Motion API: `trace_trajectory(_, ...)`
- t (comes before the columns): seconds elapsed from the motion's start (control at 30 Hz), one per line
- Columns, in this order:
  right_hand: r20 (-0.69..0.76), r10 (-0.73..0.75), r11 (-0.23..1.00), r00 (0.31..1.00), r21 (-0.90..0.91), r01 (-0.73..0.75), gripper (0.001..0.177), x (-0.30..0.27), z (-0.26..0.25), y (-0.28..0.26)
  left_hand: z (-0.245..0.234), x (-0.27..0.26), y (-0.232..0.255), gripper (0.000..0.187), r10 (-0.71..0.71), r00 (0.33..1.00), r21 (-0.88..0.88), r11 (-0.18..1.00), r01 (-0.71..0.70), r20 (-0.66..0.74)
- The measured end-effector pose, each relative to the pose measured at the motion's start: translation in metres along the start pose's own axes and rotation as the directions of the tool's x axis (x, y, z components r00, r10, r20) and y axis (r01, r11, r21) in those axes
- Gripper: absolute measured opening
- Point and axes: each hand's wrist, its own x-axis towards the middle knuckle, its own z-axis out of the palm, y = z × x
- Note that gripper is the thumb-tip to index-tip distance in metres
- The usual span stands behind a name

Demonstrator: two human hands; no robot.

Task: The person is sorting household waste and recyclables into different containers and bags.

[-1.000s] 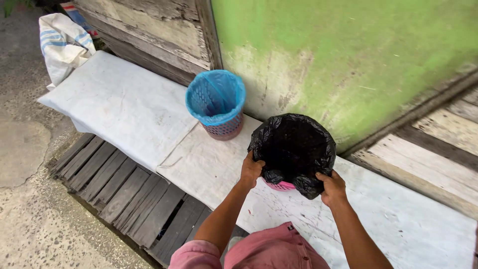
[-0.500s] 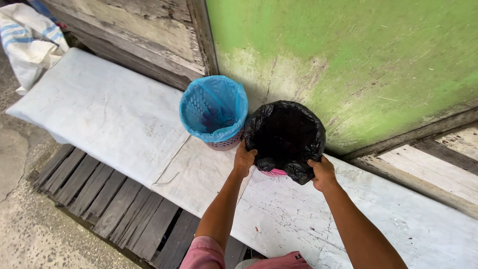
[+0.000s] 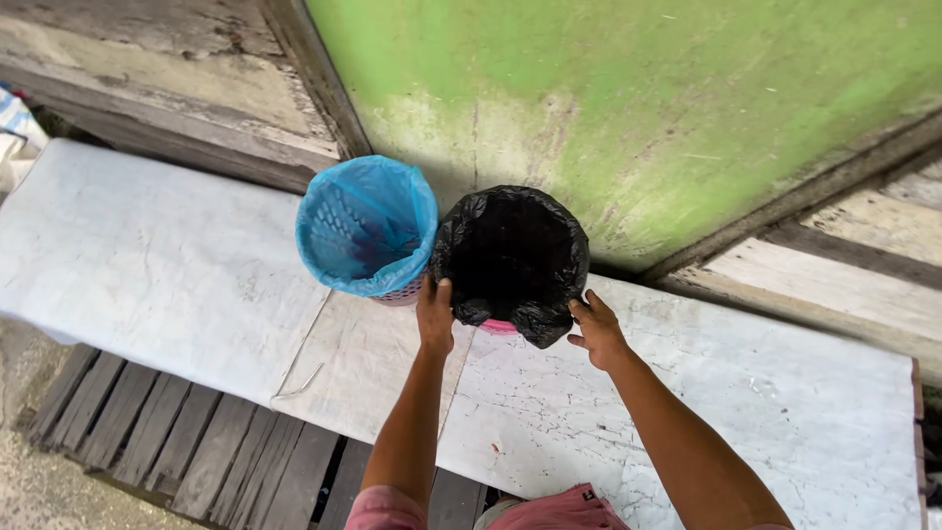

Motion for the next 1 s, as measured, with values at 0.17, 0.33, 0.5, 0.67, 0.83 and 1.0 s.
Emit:
trace_trajectory(0.17,-0.052,0.001,0.997,0.999,0.081,0.003,0.075,-0.008,-0.033,0.024,0.014,-0.063,-0.038,0.071,-0.417,0.775,-0.373,0.893,0.252,-0.474)
trace_trajectory(0.33,-0.048,0.035,0.974,0.998,0.223,-0.023,0.071,-0.029,-0.061,0.054,0.044,-0.115,-0.097,0.075,-0.581,0.772,-0.309,0.807,0.503,-0.26)
trace_trajectory(0.5,-0.03,-0.011,0.947,0.999,0.321,0.02,0.069,-0.059,-0.102,0.081,0.108,-0.16,-0.067,0.082,-0.613,0.79,-0.128,0.782,0.61,0.019)
trace_trajectory(0.67,-0.063,-0.012,0.897,0.998,0.44,0.039,0.067,-0.096,-0.161,0.113,0.166,-0.208,-0.067,0.083,-0.639,0.76,0.068,0.769,0.636,0.124)
trace_trajectory(0.83,-0.154,-0.058,0.82,0.986,0.556,0.135,0.07,-0.136,-0.232,0.142,0.228,-0.259,-0.082,0.082,-0.686,0.698,0.232,0.727,0.646,0.206)
trace_trajectory(1.0,-0.24,-0.03,0.754,0.97,0.632,0.179,0.069,-0.181,-0.294,0.164,0.287,-0.307,-0.096,0.082,-0.714,0.647,0.374,0.695,0.614,0.266)
